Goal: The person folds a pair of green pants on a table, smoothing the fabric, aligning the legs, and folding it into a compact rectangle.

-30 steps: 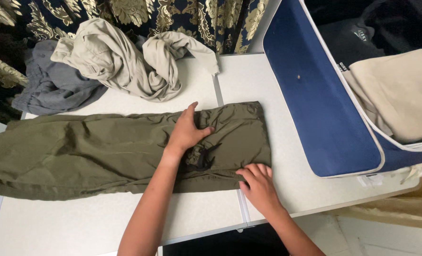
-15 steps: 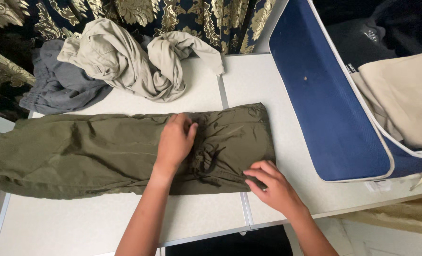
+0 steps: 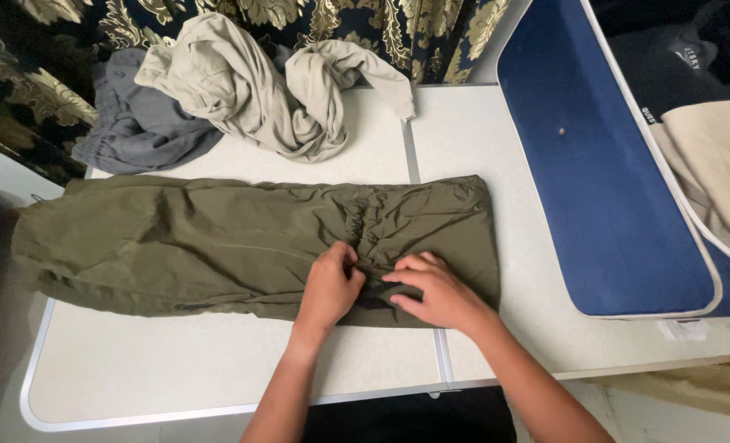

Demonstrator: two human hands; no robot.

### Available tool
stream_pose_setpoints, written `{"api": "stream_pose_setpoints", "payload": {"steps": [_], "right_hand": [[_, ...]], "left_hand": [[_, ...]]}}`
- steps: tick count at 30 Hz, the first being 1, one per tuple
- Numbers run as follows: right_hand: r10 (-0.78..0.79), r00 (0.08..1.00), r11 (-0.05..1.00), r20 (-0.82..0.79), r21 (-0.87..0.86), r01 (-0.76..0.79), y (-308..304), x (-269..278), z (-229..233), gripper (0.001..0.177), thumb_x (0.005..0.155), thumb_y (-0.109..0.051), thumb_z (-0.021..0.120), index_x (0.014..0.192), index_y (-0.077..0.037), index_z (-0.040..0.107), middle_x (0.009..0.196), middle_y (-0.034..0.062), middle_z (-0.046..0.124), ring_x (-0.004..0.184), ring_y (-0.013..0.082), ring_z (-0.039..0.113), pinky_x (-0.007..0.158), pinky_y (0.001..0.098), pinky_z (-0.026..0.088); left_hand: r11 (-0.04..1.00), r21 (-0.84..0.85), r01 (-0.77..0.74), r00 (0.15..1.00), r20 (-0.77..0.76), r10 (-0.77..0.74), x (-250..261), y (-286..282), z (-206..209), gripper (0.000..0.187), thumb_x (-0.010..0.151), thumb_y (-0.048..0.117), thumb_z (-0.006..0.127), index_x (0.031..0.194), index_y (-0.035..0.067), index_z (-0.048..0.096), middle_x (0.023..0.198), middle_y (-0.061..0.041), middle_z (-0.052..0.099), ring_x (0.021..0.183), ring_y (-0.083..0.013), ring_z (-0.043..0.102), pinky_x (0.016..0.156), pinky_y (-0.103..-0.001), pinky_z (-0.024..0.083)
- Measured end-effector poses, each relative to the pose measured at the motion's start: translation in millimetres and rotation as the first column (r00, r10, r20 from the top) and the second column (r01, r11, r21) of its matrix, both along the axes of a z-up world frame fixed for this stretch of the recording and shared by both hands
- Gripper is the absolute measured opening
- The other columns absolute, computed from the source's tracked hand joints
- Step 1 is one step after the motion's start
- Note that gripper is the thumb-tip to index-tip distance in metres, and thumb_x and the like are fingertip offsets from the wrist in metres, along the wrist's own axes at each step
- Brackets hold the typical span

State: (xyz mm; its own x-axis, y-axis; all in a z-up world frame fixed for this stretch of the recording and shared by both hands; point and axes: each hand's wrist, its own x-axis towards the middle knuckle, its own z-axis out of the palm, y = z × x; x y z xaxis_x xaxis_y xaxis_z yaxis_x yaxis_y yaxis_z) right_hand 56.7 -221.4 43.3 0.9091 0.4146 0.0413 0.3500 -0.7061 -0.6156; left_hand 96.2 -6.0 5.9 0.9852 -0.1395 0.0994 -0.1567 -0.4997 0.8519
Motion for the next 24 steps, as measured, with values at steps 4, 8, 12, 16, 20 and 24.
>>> {"api": "stream_pose_setpoints", "payload": {"steps": [4,8,12,16,20,24], "right_hand": [[-0.051,0.964,0.999,0.262,0.028,0.045,-14.8,44.7,10.7,0.033,0.092,-0.014,0.07,0.124,-0.007,0.072,0.129,0.0108,0.062,0.119,0.0288,0.055,0.105,0.0389,0.045],[0.009,0.891,1.0,0.454,-0.016,-0.002,-15.3,117.0,7.0,0.035,0.092,-0.022,0.072,0.122,-0.005,0.071,0.124,0.0115,0.066,0.12,0.0329,0.056,0.105,0.0447,0.044],[0.134,0.942,0.988,0.307,-0.12,-0.102,6.9,158.2,-18.0,0.033,0.094,-0.039,0.071,0.099,-0.007,0.069,0.096,0.0101,0.072,0.098,0.032,0.066,0.09,0.0451,0.049],[0.103,0.966,0.987,0.237,-0.144,-0.069,10.5,170.2,-37.2,0.038,0.095,-0.045,0.068,0.09,-0.008,0.063,0.079,0.0135,0.07,0.077,0.0394,0.066,0.068,0.0501,0.05],[0.056,0.96,0.991,0.274,-0.134,-0.019,0.4,185.1,-42.0,0.037,0.099,-0.044,0.066,0.089,-0.008,0.063,0.073,0.0153,0.068,0.071,0.0427,0.064,0.062,0.0521,0.049],[0.032,0.959,0.992,0.281,-0.125,0.003,6.2,182.2,-38.7,0.037,0.099,-0.043,0.067,0.088,-0.008,0.063,0.073,0.015,0.068,0.072,0.0422,0.064,0.062,0.0521,0.05]], "left_hand": [[0.998,0.068,-0.003,0.996,0.093,-0.004,-1.8,-8.5,9.3,0.036,0.077,0.015,0.083,0.102,-0.002,0.064,0.09,-0.021,0.07,0.091,-0.0402,0.063,0.08,-0.047,0.052],[0.989,0.143,-0.042,0.982,0.188,0.015,-7.5,-15.0,4.5,0.04,0.078,0.017,0.083,0.108,-0.003,0.065,0.098,-0.022,0.067,0.095,-0.0423,0.06,0.083,-0.049,0.05],[0.985,0.164,-0.052,0.98,0.2,0.018,-13.8,-19.7,0.6,0.039,0.078,0.011,0.08,0.112,-0.004,0.065,0.102,-0.022,0.065,0.098,-0.0431,0.057,0.085,-0.05,0.048],[0.971,0.231,-0.06,0.978,0.206,0.012,-26.5,-20.8,-5.4,0.034,0.081,0.006,0.076,0.112,-0.004,0.065,0.104,-0.023,0.064,0.099,-0.043,0.056,0.087,-0.049,0.047],[0.987,0.145,-0.063,0.979,0.2,0.033,-32.9,-16.3,-10.8,0.033,0.081,0.001,0.073,0.113,-0.004,0.066,0.104,-0.021,0.065,0.102,-0.0414,0.058,0.088,-0.047,0.049],[0.99,0.134,-0.045,0.982,0.189,0.019,-32.1,-14.9,-7.8,0.032,0.08,-0.001,0.073,0.111,-0.005,0.066,0.105,-0.021,0.065,0.104,-0.0417,0.057,0.088,-0.048,0.049]]}}
